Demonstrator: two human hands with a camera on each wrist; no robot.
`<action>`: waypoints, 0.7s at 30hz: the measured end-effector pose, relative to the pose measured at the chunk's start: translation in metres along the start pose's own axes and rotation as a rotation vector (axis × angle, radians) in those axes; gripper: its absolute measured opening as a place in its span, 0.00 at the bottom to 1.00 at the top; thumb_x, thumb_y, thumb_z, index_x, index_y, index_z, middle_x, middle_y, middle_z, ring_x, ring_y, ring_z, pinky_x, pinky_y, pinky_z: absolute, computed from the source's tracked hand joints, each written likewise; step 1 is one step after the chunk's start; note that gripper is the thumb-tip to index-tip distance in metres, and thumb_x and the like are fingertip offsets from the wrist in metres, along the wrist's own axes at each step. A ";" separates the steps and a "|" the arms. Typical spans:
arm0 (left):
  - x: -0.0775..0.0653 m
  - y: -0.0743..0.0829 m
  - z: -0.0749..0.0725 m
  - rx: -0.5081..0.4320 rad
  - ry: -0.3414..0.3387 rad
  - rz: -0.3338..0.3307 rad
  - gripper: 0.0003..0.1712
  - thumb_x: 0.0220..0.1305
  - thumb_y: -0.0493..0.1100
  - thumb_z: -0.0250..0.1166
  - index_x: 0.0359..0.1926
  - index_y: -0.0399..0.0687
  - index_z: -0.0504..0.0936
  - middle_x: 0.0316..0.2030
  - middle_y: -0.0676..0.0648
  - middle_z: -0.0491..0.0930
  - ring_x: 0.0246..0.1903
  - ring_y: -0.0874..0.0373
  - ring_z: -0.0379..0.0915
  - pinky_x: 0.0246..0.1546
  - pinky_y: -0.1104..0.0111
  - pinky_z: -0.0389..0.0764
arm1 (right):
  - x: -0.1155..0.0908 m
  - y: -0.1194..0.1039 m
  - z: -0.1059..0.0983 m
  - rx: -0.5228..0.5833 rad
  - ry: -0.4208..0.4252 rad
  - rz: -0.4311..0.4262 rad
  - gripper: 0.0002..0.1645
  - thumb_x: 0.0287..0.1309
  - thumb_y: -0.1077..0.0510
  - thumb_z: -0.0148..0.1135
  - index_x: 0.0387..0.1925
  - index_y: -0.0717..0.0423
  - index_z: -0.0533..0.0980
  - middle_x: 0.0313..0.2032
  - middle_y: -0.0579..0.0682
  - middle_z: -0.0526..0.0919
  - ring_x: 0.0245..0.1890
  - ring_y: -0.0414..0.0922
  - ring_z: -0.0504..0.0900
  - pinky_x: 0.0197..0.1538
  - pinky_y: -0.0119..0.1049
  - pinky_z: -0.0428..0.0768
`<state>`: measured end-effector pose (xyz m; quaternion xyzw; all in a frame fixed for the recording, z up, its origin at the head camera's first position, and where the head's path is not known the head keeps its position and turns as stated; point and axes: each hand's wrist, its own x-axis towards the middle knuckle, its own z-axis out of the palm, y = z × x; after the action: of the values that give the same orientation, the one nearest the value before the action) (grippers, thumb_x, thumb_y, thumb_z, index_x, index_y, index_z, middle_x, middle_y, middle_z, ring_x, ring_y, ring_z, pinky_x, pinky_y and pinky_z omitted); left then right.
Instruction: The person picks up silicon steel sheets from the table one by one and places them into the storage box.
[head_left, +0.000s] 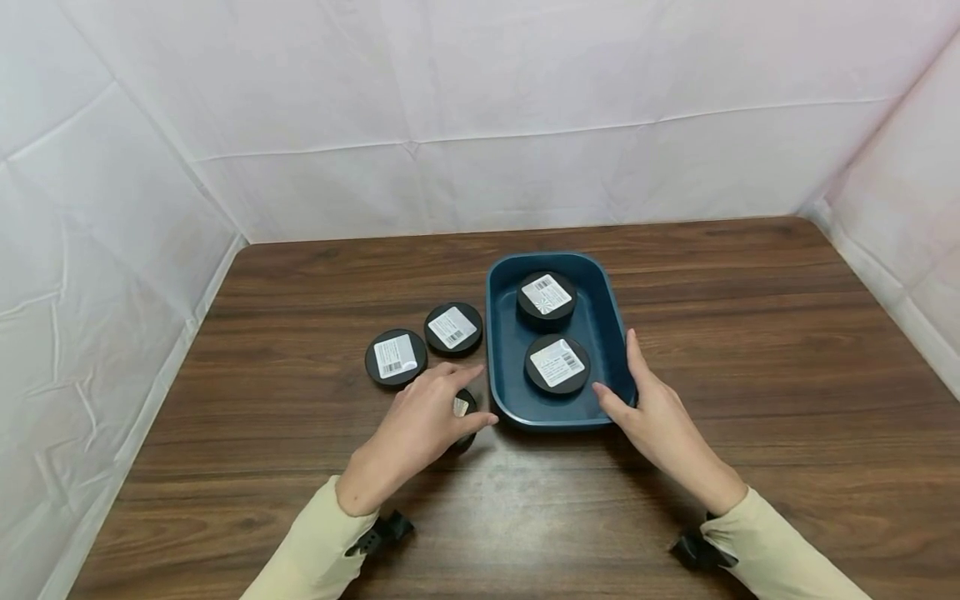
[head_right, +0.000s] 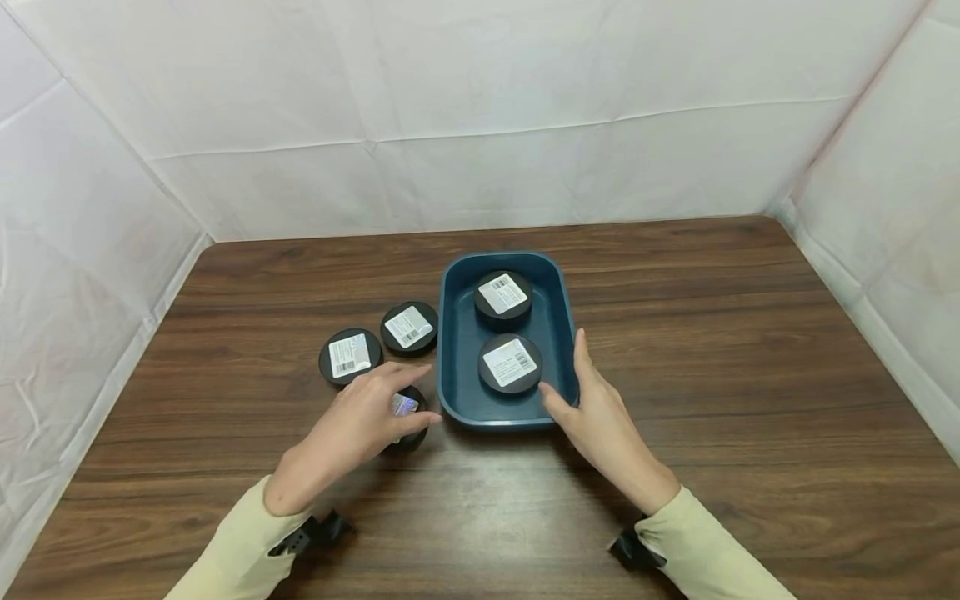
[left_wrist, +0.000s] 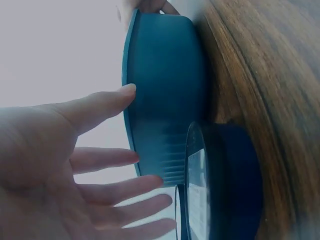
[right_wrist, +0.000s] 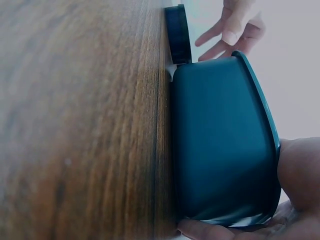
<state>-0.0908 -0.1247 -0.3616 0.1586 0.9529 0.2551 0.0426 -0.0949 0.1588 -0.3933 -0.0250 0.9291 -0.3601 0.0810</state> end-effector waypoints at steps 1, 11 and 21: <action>-0.001 0.000 -0.001 0.013 -0.011 -0.009 0.36 0.59 0.53 0.74 0.65 0.44 0.78 0.59 0.40 0.80 0.60 0.45 0.76 0.56 0.49 0.79 | 0.000 0.000 0.000 -0.001 0.001 0.000 0.56 0.72 0.37 0.53 0.80 0.52 0.30 0.78 0.66 0.48 0.76 0.66 0.55 0.71 0.64 0.61; -0.003 -0.006 -0.014 0.058 -0.109 -0.069 0.44 0.55 0.55 0.77 0.70 0.48 0.73 0.68 0.37 0.70 0.67 0.42 0.68 0.59 0.46 0.77 | 0.000 0.001 0.001 0.002 0.001 0.002 0.56 0.71 0.37 0.53 0.80 0.51 0.30 0.78 0.66 0.47 0.76 0.65 0.54 0.71 0.64 0.60; -0.001 -0.009 -0.014 0.135 -0.159 -0.099 0.49 0.52 0.58 0.78 0.73 0.50 0.69 0.68 0.37 0.68 0.66 0.40 0.67 0.55 0.43 0.77 | 0.001 0.001 0.001 0.010 0.001 0.001 0.56 0.71 0.36 0.52 0.80 0.51 0.29 0.78 0.66 0.47 0.76 0.65 0.54 0.71 0.65 0.60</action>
<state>-0.0948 -0.1392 -0.3538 0.1333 0.9682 0.1744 0.1197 -0.0953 0.1590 -0.3950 -0.0242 0.9273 -0.3646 0.0808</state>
